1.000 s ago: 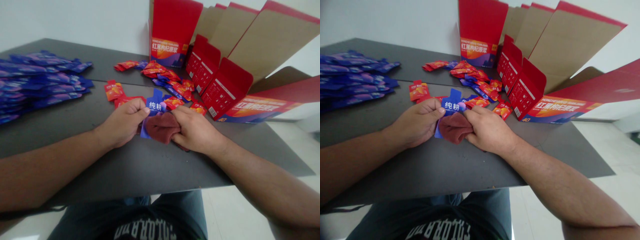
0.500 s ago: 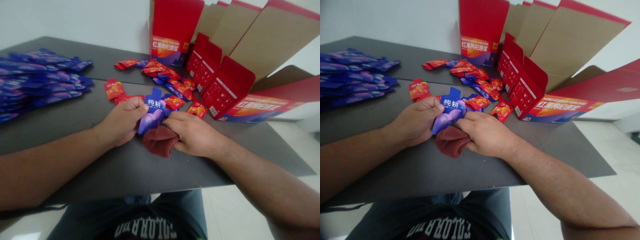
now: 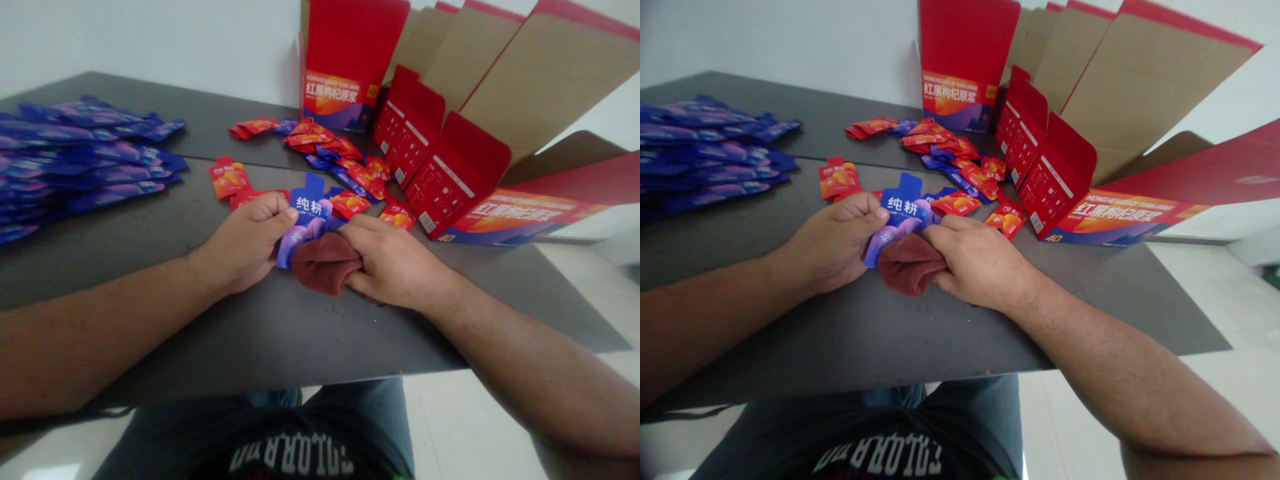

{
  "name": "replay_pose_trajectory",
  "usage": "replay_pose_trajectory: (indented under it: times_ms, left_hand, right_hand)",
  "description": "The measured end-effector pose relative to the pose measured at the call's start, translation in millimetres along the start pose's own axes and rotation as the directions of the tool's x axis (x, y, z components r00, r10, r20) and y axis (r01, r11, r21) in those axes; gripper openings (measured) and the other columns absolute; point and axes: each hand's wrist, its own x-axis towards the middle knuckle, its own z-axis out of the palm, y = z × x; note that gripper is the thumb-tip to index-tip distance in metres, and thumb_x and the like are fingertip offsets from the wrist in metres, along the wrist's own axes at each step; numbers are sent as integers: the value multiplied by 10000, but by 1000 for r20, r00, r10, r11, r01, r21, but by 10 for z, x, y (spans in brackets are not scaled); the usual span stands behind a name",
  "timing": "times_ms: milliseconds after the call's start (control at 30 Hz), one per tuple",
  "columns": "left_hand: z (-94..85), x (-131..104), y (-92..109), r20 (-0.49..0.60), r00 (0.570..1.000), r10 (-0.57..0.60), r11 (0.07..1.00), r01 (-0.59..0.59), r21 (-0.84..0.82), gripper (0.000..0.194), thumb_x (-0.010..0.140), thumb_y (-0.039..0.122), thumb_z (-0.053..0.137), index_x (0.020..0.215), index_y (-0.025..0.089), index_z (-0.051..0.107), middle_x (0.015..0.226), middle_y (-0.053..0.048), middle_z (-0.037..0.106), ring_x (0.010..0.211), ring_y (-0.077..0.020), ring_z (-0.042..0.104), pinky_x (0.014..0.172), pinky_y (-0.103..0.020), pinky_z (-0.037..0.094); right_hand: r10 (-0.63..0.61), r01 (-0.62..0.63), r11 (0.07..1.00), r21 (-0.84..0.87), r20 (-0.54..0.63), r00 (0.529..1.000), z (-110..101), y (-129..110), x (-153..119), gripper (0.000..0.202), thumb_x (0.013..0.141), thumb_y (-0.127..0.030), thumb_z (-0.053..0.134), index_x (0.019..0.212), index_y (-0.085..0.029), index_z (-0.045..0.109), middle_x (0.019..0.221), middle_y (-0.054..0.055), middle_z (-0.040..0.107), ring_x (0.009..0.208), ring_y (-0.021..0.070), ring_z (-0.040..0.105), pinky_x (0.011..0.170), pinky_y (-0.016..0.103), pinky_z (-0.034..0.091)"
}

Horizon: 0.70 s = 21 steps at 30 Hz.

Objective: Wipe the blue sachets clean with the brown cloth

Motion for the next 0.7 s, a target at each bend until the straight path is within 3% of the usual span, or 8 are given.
replay_pose_trajectory:
  times_ms: [133,333,533,700]
  left_hand:
    - [6,-4,-23,-17,998,-56,994,55,-97,197,976,192,652,827,219,526,652,39,484,516,-98,450,534,-243,457]
    - [-10,-19,-57,-38,999,19,1000,-20,-23,231,957,214,708,805,209,535,670,20,528,568,-105,461,535,-244,400]
    - [-75,-18,-153,0,994,105,991,-105,88,238,987,312,718,838,230,552,694,21,534,596,-130,483,553,-277,400]
    - [-137,-35,-182,33,992,124,975,-128,181,222,1015,345,701,870,222,586,731,9,580,617,-127,483,558,-277,391]
  right_hand:
    - [118,-125,991,-42,-131,984,15,38,14,205,894,-251,718,1085,-198,664,1081,118,720,927,272,641,816,395,517]
    - [-80,80,997,-4,27,996,30,-115,-5,160,944,-230,686,1101,-200,692,1085,98,730,1022,277,669,859,388,522]
    - [110,-116,992,-46,-127,986,35,-87,0,179,902,-233,707,1071,-193,665,1062,112,695,906,265,629,784,391,505]
    - [-90,89,996,12,30,996,51,-153,-9,132,968,-232,687,1095,-198,694,1075,91,714,1014,271,658,860,387,521]
